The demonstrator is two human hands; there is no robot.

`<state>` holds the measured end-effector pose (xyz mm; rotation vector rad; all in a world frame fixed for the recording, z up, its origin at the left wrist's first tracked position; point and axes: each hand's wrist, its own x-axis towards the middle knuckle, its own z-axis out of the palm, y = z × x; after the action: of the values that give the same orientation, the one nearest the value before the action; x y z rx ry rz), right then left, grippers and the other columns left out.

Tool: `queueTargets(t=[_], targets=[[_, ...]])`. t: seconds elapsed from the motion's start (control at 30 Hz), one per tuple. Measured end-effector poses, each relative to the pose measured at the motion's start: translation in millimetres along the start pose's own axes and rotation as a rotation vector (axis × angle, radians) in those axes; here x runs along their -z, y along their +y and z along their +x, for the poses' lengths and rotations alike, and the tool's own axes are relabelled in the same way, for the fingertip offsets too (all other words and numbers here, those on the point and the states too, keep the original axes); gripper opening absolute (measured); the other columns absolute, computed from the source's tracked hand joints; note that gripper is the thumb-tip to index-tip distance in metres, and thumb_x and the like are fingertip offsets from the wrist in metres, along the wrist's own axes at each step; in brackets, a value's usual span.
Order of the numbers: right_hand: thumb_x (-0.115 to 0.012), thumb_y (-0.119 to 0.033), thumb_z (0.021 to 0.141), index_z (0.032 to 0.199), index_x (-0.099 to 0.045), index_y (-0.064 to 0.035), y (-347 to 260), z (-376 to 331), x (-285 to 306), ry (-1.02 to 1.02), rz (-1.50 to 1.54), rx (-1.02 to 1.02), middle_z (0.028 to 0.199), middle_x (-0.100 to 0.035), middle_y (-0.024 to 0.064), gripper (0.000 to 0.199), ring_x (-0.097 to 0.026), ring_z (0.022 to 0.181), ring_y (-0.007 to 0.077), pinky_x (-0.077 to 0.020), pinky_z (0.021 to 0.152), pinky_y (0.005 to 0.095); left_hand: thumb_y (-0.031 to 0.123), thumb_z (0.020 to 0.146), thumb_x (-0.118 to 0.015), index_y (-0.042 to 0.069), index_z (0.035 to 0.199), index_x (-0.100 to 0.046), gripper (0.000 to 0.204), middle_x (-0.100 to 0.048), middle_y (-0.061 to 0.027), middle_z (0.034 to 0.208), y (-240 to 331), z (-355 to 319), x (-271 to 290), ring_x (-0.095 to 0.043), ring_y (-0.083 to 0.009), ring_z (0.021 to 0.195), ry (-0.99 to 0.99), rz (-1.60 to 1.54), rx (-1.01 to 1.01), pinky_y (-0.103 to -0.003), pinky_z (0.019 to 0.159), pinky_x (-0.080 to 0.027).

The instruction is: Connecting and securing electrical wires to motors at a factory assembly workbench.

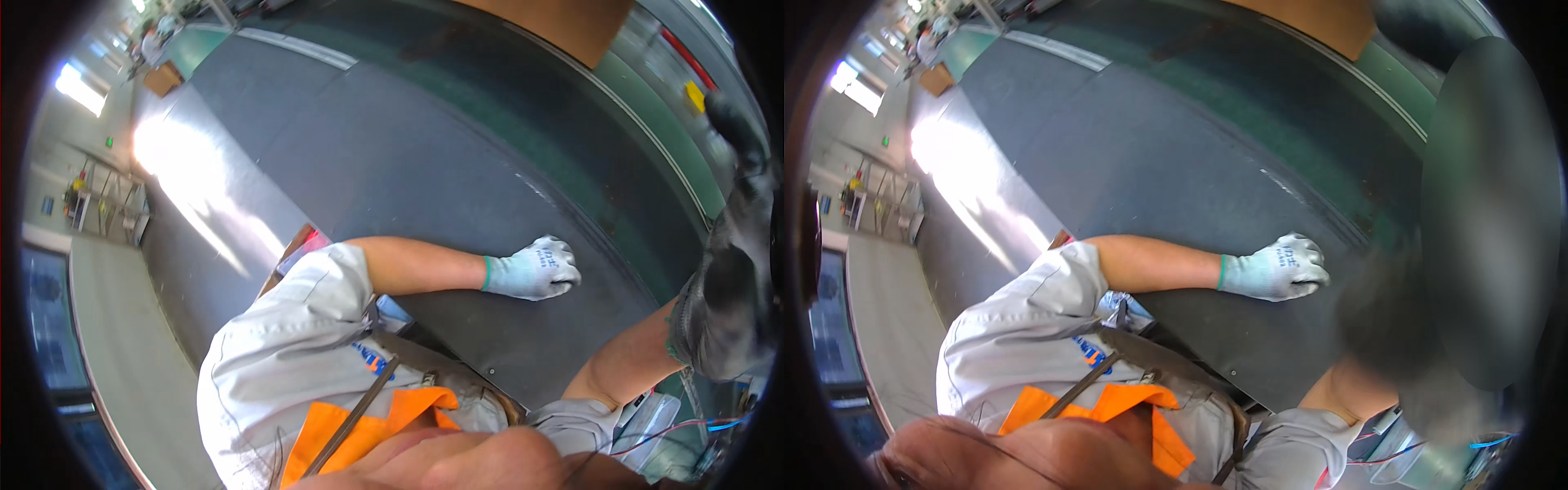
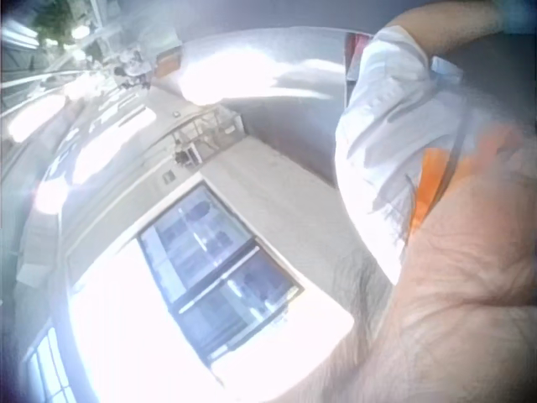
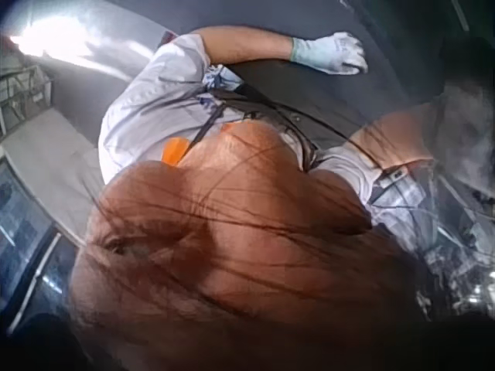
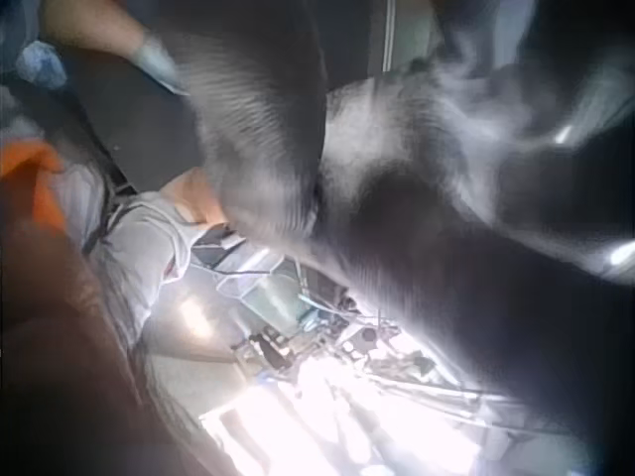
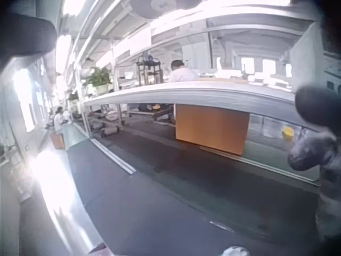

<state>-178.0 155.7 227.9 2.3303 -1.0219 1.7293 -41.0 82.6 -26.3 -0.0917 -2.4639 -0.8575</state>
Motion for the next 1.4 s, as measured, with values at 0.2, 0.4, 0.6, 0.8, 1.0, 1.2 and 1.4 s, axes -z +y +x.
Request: queueTargets(t=[0.2, 0.4, 0.6, 0.8, 1.0, 1.2, 1.4], targets=[[-0.068, -0.013, 0.089, 0.148, -0.044, -0.0023, -20, -26, -67, -0.079, -0.201, -0.39, 0.147, -0.05, 0.0219, 0.065, -0.053, 0.132, 0.0337, -0.0468, 0.103, 0.0435, 0.022, 0.086, -0.069, 0.017, 0.102, -0.07, 0.016, -0.064, -0.0055, 0.097, 1, -6, 5, -0.06, -0.0292, 0.104, 0.005, -0.008, 0.027, -0.046, 0.095, -0.044], [-0.061, -0.003, 0.092, 0.14, -0.055, -0.0004, -11, -153, -51, -0.16, -0.67, -0.75, 0.139, -0.058, 0.0187, 0.048, -0.053, 0.13, 0.0358, -0.0408, 0.11, 0.0428, 0.024, 0.087, -0.066, 0.014, 0.096, -0.073, 0.016, -0.067, -0.0085, 0.096, 8, -1, 10, -0.061, -0.0303, 0.102, 0.023, -0.012, 0.008, -0.046, 0.094, -0.044], [-0.057, -0.004, 0.096, 0.138, -0.056, 0.0004, 6, -232, -58, -0.154, -0.77, -0.883, 0.135, -0.061, 0.0181, 0.042, -0.057, 0.125, 0.0342, -0.042, 0.108, 0.0429, 0.024, 0.086, -0.067, 0.014, 0.098, -0.072, 0.016, -0.066, -0.0082, 0.096, 3, -1, 9, -0.061, -0.0306, 0.102, 0.043, 0.006, -0.016, -0.047, 0.094, -0.044], [-0.059, -0.004, 0.093, 0.133, -0.06, -0.0032, 10, -234, -61, -0.305, -0.861, -0.715, 0.126, -0.065, 0.0183, 0.04, -0.06, 0.114, 0.0366, -0.041, 0.109, 0.0482, 0.023, 0.086, -0.068, 0.015, 0.102, -0.071, 0.018, -0.065, -0.0068, 0.098, 4, -1, 9, -0.06, -0.0293, 0.104, -0.006, 0.038, -0.012, -0.046, 0.095, -0.044], [-0.058, -0.004, 0.093, 0.133, -0.061, -0.0042, 10, -238, -60, -0.27, -0.782, -0.738, 0.127, -0.064, 0.0167, 0.04, -0.058, 0.117, 0.0361, -0.0407, 0.108, 0.0485, 0.024, 0.085, -0.068, 0.013, 0.098, -0.072, 0.017, -0.065, -0.0076, 0.096, 2, -3, 7, -0.06, -0.0304, 0.102, 0.07, 0.015, -0.043, -0.046, 0.094, -0.044], [-0.058, -0.003, 0.092, 0.137, -0.058, -0.0043, 6, -231, -64, -0.301, -0.844, -0.762, 0.126, -0.065, 0.015, 0.045, -0.057, 0.115, 0.0386, -0.0416, 0.105, 0.0493, 0.025, 0.084, -0.068, 0.012, 0.089, -0.072, 0.014, -0.066, -0.0088, 0.089, 4, -1, 5, -0.062, -0.0322, 0.096, 0.098, 0.014, -0.062, -0.048, 0.087, -0.047], [-0.056, -0.005, 0.095, 0.137, -0.057, -0.0031, 8, -232, -63, -0.243, -0.81, -0.795, 0.129, -0.064, 0.0169, 0.042, -0.057, 0.114, 0.0384, -0.0416, 0.104, 0.0481, 0.025, 0.083, -0.068, 0.012, 0.086, -0.071, 0.013, -0.066, -0.0081, 0.087, 5, 1, 5, -0.062, -0.0319, 0.094, 0.08, 0.025, -0.058, -0.048, 0.085, -0.047]])
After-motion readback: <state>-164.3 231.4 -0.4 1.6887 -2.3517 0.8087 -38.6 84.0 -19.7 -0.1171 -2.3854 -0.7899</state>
